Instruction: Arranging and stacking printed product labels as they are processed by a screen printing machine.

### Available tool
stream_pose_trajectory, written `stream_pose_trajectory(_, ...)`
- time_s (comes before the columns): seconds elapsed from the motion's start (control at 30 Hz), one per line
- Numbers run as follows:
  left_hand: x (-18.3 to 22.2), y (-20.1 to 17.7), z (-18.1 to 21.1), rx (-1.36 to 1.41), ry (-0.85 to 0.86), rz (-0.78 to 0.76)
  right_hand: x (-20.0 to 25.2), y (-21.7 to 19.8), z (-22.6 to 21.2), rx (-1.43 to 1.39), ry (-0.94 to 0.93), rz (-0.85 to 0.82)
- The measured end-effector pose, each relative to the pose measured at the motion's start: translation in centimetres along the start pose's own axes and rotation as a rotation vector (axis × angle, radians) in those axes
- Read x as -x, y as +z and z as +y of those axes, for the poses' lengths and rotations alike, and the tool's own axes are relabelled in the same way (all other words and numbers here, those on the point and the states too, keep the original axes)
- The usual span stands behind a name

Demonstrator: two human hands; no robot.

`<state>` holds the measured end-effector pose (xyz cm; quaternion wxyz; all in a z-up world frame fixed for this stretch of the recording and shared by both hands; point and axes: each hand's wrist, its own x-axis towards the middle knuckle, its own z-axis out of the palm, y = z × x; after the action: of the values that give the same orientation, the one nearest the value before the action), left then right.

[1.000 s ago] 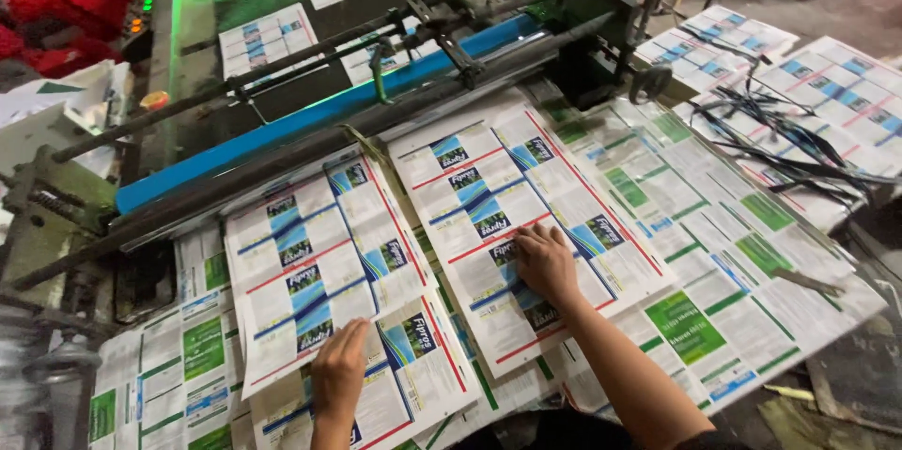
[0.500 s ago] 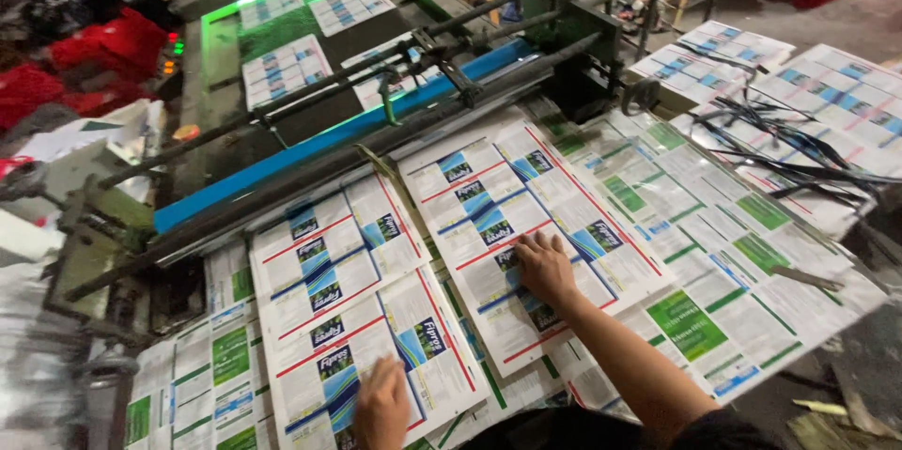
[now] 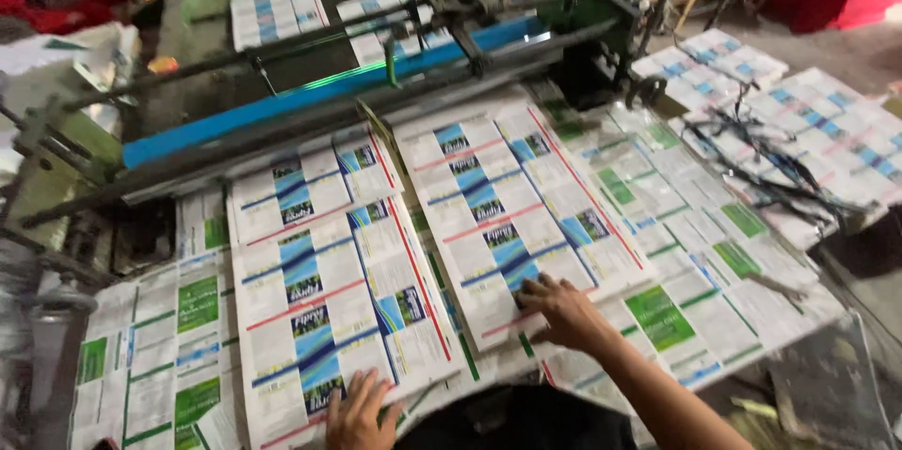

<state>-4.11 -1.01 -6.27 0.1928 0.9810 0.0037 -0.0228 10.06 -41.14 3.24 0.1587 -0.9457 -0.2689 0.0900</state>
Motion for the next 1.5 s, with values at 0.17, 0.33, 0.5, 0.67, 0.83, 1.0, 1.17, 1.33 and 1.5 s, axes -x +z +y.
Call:
stream_pose_trajectory(0.17,-1.0,3.8,-4.4,-0.057,0.082,0.013,0.1,1.7,2.1,-0.034,-0.093,0.039)
stream_pose_trajectory(0.33,-2.3,9.5,-8.5,-0.097,0.141,0.160,-1.0,1.7,2.6,-0.052,-0.050,-0.017)
stream_pose_trajectory(0.5,-4.2,14.8,-12.8,-0.158,0.361,0.482,-1.2,1.4,2.7,-0.075,-0.028,-0.038)
stream_pose_trajectory(0.67,-4.2,16.6,-13.9,-0.142,0.367,0.628,-1.7,1.8,3.2,-0.103,-0.150,0.111)
stream_pose_trajectory(0.83,-6.1,17.8,-14.7,-0.176,0.425,0.679,-1.8,2.1,4.0,-0.172,-0.147,0.249)
stream_pose_trajectory(1.0,-6.3,18.1,-14.6,-0.199,0.446,0.697,-1.6,0.3,3.1,-0.242,-0.202,0.194)
stream_pose_trajectory(1.17,-3.3,15.8,-12.2,-0.138,0.322,0.650,-1.2,1.0,3.7,-0.309,-0.243,0.197)
stream_pose_trajectory(1.33,-0.1,7.2,-6.3,-0.038,0.093,0.228,-1.5,2.8,5.1,-0.279,-0.216,0.258)
stream_pose_trajectory(1.5,0.6,2.2,-2.1,-0.074,0.137,0.200,0.3,-0.6,3.1,-0.050,-0.215,0.595)
